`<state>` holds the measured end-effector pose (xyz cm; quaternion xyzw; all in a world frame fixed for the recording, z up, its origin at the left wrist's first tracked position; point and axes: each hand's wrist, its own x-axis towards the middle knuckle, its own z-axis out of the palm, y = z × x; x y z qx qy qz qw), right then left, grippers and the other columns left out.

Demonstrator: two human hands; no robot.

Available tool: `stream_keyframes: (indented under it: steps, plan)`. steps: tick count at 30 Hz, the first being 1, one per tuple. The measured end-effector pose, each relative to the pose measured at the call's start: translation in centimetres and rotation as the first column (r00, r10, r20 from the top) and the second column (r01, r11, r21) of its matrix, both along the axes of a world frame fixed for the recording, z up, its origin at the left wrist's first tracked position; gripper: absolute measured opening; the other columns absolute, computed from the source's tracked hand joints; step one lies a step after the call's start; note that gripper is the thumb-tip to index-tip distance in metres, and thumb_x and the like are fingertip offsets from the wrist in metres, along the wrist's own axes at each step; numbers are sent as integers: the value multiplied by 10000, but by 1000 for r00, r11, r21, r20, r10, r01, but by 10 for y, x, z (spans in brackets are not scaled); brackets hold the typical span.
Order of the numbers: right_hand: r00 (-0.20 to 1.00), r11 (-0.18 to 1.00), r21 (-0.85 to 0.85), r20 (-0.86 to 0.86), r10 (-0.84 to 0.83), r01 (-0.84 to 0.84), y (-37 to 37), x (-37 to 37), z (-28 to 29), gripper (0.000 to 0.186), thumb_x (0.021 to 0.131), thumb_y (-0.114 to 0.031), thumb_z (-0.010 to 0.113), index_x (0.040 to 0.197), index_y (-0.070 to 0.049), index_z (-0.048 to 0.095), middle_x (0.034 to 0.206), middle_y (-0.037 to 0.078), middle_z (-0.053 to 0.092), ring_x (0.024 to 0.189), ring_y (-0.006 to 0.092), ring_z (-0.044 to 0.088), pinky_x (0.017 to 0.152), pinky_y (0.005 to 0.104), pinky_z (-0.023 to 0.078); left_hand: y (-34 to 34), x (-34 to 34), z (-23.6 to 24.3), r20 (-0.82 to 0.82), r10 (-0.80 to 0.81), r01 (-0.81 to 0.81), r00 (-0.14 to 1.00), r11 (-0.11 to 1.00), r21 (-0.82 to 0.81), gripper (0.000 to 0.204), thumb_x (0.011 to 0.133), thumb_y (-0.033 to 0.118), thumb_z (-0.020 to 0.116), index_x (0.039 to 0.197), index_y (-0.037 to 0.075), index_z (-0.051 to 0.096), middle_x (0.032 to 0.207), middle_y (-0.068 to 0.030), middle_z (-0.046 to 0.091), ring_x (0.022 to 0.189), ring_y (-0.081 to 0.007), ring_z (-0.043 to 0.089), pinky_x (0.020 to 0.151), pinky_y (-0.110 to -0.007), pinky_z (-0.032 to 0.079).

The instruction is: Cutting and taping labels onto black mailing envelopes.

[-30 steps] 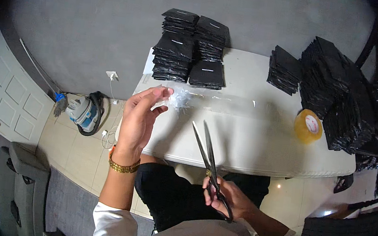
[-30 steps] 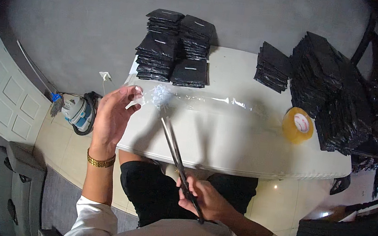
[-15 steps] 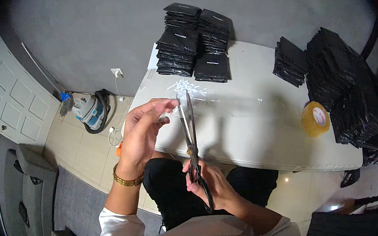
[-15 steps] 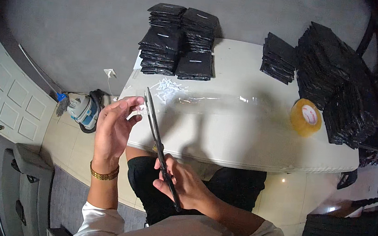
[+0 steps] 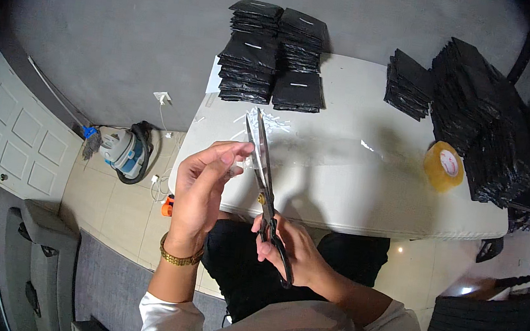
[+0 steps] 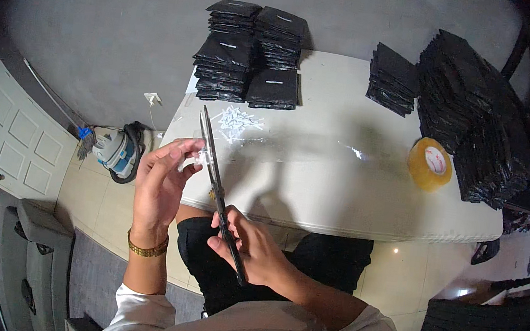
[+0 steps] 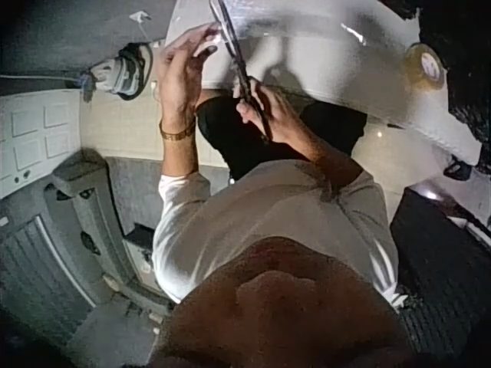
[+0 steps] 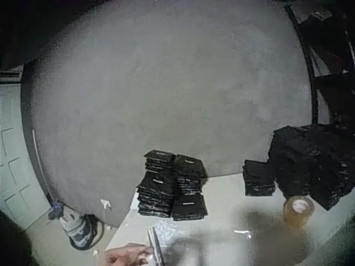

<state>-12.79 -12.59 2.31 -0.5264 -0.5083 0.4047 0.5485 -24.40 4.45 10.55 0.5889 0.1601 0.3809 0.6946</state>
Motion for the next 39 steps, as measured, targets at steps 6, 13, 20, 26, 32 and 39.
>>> stream_keyframes:
  steps: [6,13,20,26,32,39]
  plan:
    - [999,999,27,-4,-37,37,2,-3,1,298,1044,-272,727,1183,-90,536,717,-1,526,625,134,540,604,331,432,-3,-1,-2,-15,26,-26,1000,999,22,323,1053,194,610,1230,-40,743,1237,-129,733,1132,-197,666,1001,-389,516]
    - [996,999,16,-82,-39,41,4,-5,3,226,1098,-270,645,1154,-73,548,698,11,604,603,116,630,576,308,488,-3,1,-4,8,19,-20,1000,998,53,319,1054,196,628,1236,-37,745,1225,-126,725,1104,-196,664,1009,-403,518]
    - [996,998,-37,-76,-48,45,5,-6,13,205,1112,-247,622,1128,-49,572,672,17,615,571,123,637,548,314,498,-9,4,-4,3,45,-45,999,998,53,319,1056,211,630,1221,-35,750,1191,-115,722,1097,-192,665,1026,-418,520]
    - [992,996,-47,-94,-80,76,6,-6,13,218,1097,-225,645,1157,-22,594,642,26,629,537,124,640,512,307,498,-9,3,-10,99,56,-60,994,998,34,375,1073,264,581,1311,-11,673,1281,-144,681,1179,-237,643,1042,-438,518]
    - [994,996,-31,-77,-83,81,2,-2,9,207,1083,-203,667,1134,-11,611,642,31,628,538,125,650,508,305,498,0,9,-11,32,21,-14,999,979,-201,707,1037,567,503,1578,117,430,1390,-198,622,1238,-295,624,1068,-508,510]
    - [995,994,-69,-53,-86,82,0,1,8,213,1077,-207,676,1127,-9,613,639,36,624,537,135,651,510,312,498,-4,16,-9,65,-68,83,996,962,-258,734,1034,569,493,1599,109,404,1387,-264,606,1254,-337,620,1072,-526,517]
